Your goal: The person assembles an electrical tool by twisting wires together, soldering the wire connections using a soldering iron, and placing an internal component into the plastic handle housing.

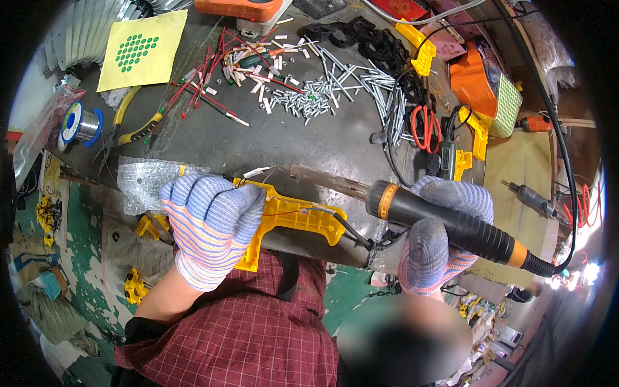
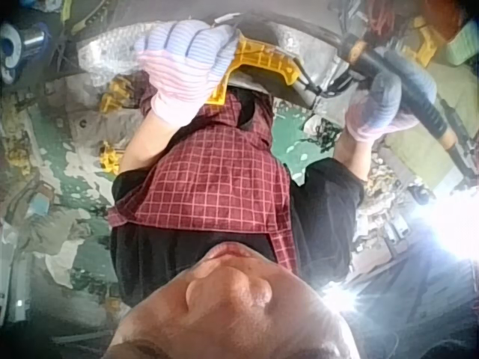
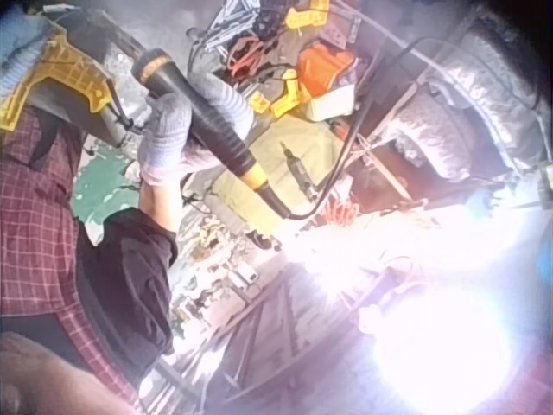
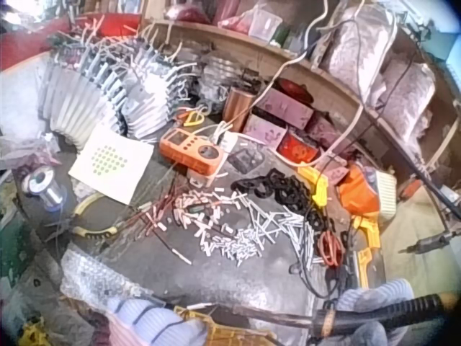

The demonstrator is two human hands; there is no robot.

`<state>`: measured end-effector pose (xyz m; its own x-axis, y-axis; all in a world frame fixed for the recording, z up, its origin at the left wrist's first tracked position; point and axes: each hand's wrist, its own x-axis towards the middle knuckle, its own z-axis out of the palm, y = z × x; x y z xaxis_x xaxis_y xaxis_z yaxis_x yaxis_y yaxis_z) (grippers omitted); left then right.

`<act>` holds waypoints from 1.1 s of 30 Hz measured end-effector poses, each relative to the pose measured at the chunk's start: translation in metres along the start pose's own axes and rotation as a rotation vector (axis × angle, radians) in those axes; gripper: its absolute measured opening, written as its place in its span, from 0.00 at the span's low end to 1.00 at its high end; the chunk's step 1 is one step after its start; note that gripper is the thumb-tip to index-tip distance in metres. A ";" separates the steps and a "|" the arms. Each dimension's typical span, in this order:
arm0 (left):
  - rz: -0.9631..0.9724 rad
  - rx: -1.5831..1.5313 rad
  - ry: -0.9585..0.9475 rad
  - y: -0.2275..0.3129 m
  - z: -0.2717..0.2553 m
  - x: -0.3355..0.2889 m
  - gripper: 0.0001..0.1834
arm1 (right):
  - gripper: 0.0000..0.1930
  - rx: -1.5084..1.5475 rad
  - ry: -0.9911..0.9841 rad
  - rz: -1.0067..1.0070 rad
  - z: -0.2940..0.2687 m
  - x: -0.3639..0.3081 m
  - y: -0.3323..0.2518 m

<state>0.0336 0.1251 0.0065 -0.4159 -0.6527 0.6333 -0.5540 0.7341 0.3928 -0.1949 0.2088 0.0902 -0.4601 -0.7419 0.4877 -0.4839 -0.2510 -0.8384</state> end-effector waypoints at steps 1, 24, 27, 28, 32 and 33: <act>-0.001 -0.012 -0.006 0.000 0.001 0.000 0.12 | 0.25 0.000 0.001 -0.001 0.001 0.000 0.000; 0.003 -0.386 -0.070 0.029 -0.025 -0.020 0.17 | 0.14 0.352 0.224 0.457 -0.058 -0.004 0.016; 0.020 -0.361 -0.044 0.030 -0.022 -0.016 0.16 | 0.14 0.374 0.155 0.456 -0.063 -0.005 0.017; 0.021 -0.362 -0.045 0.031 -0.020 -0.016 0.16 | 0.14 0.374 0.156 0.456 -0.062 -0.005 0.017; 0.024 -0.328 -0.023 0.031 -0.015 -0.016 0.16 | 0.14 0.409 0.184 0.471 -0.061 -0.006 0.018; 0.026 -0.318 -0.023 0.031 -0.015 -0.015 0.16 | 0.14 0.444 0.160 0.471 -0.062 -0.006 0.019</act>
<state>0.0331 0.1607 0.0193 -0.4452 -0.6343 0.6320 -0.2913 0.7700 0.5677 -0.2469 0.2469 0.0865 -0.6684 -0.7423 0.0464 0.1328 -0.1805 -0.9746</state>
